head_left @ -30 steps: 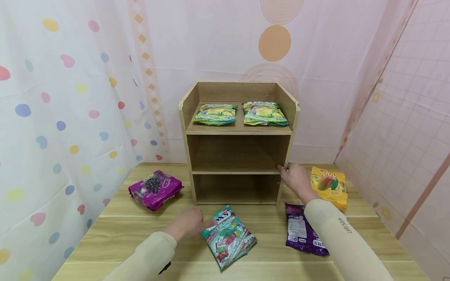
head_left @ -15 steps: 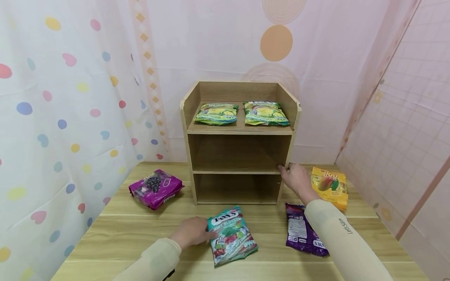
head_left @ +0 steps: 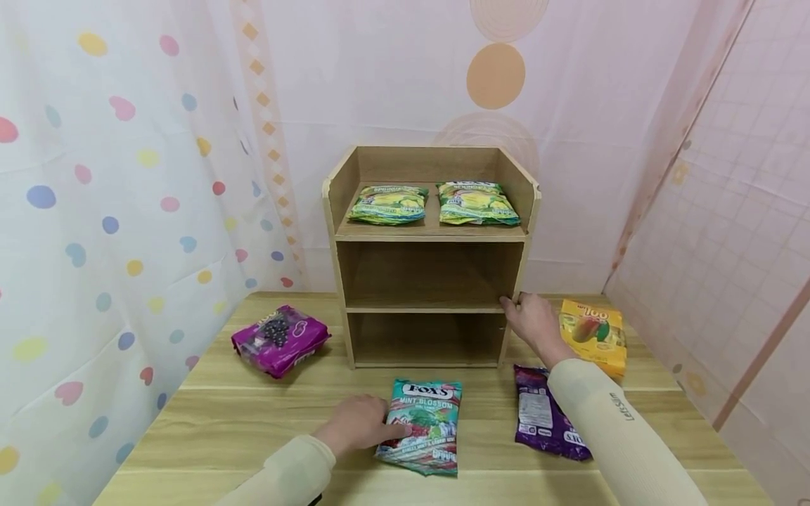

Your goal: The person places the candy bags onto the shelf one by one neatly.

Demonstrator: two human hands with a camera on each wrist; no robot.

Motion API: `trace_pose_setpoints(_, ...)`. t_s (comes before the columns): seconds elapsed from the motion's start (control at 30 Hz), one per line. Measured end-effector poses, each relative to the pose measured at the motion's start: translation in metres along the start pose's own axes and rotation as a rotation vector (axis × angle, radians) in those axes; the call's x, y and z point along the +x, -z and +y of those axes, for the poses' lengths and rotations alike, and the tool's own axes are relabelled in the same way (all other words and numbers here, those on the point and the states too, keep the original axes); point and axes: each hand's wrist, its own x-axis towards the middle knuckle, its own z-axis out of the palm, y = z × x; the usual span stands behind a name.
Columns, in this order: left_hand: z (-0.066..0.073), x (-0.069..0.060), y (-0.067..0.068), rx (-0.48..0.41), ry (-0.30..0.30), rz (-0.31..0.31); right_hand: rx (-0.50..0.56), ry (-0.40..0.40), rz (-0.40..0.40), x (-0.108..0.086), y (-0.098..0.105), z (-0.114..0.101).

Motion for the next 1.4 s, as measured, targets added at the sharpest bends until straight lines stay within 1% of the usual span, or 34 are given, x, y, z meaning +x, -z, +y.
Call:
trace_pose_setpoints(0.1,0.005,0.001,0.002,-0.034,0.015,-0.017,0.004,-0.006,0.002,0.0,0.0,0.0)
trace_pose_setpoints(0.2,0.007,0.0,0.004,-0.086,0.009,-0.009,0.007,-0.011,0.002,0.0,0.0,0.0)
trace_pose_setpoints(0.27,0.008,-0.001,0.005,-0.121,-0.015,0.007,0.009,-0.007,0.002,0.0,0.0,0.001)
trace_pose_setpoints(0.37,0.008,-0.002,0.007,-0.156,-0.068,0.042,0.007,-0.001,0.009,-0.001,-0.001,0.001)
trace_pose_setpoints(0.43,0.009,-0.003,0.008,-0.176,-0.09,0.057,0.005,0.001,0.011,-0.001,-0.001,0.001)
trace_pose_setpoints(0.53,0.008,-0.003,0.008,-0.215,-0.1,0.076,0.003,0.0,0.013,0.0,-0.001,0.0)
trace_pose_setpoints(0.67,0.008,-0.001,0.006,-0.276,-0.124,0.121,-0.003,0.006,0.016,0.0,-0.002,0.0)
trace_pose_setpoints(0.77,0.009,0.0,0.008,-0.321,-0.146,0.135,-0.005,0.004,0.018,0.0,-0.002,0.0)
trace_pose_setpoints(0.87,0.011,-0.001,0.012,-0.356,-0.156,0.13,-0.001,0.001,0.016,0.0,-0.002,0.0)
trace_pose_setpoints(1.07,0.015,-0.004,0.018,-0.38,-0.183,0.126,0.009,0.001,0.017,0.0,-0.002,0.001)
trace_pose_setpoints(1.23,0.015,-0.004,0.02,-0.395,-0.197,0.123,0.009,-0.001,0.018,0.0,-0.003,0.001)
trace_pose_setpoints(1.4,0.015,-0.005,0.021,-0.403,-0.205,0.134,0.009,-0.002,0.019,0.0,-0.003,0.001)
